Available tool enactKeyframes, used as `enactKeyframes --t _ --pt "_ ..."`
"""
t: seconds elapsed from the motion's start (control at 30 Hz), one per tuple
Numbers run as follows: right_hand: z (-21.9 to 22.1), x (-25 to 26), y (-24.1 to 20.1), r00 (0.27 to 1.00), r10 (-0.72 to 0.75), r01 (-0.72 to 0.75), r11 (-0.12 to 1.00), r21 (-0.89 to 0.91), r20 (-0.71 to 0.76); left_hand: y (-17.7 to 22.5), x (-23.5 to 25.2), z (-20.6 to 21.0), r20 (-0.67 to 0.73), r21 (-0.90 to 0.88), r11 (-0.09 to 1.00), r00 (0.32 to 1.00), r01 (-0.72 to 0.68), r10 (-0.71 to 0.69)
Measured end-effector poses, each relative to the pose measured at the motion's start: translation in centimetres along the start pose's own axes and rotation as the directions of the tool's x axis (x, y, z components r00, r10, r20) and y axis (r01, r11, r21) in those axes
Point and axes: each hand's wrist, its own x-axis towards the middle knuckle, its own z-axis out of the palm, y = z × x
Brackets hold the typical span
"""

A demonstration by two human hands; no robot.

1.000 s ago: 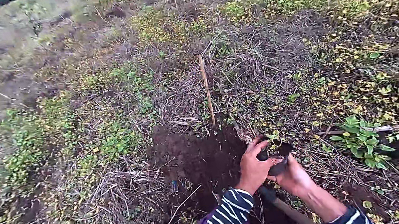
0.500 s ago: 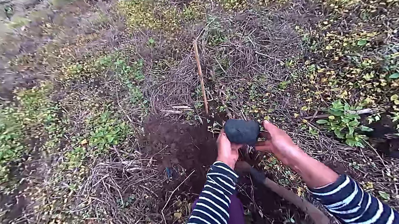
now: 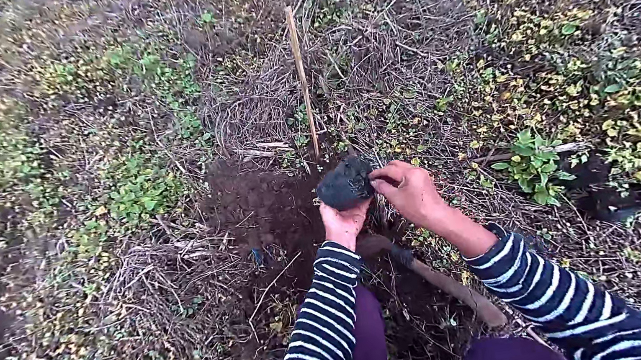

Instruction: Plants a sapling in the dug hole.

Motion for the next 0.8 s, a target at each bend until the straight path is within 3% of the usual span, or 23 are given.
enactKeyframes --t 0.1,0.2,0.3,0.53,0.63,0.7,0.8 --pt "-0.3 1.4 -1.9 0.975 0.221 -0.223 0.972 0.07 0.028 0.1 0.5 0.1 0.025 0.062 0.998 0.999 -0.031 0.03" --pt "-0.4 3.1 -2.6 0.884 0.453 -0.464 0.882 0.089 0.116 0.6 0.7 0.4 0.024 0.119 0.987 0.994 -0.111 0.109" --pt "-0.5 4.7 -2.5 0.812 0.546 -0.578 0.802 0.151 0.207 1.1 1.2 0.7 0.016 0.124 0.975 0.983 -0.184 0.183" --pt "0.7 5.5 -1.7 0.8 0.54 -0.558 0.83 -0.007 0.26 1.4 1.5 -0.1 0.005 0.096 0.971 0.975 -0.22 0.221" --pt "1.1 5.8 -2.3 0.823 0.51 -0.534 0.845 0.034 0.251 1.6 1.4 -0.1 0.016 0.059 0.976 0.977 -0.212 0.211" --pt "1.0 5.7 -2.4 0.868 0.427 -0.461 0.883 0.089 0.253 1.8 1.5 -0.3 0.035 -0.005 0.983 0.983 -0.182 0.182" --pt "1.3 5.1 -2.2 0.913 0.261 -0.271 0.963 -0.011 0.313 2.3 1.6 -0.8 0.026 -0.053 0.989 0.99 -0.137 0.139"
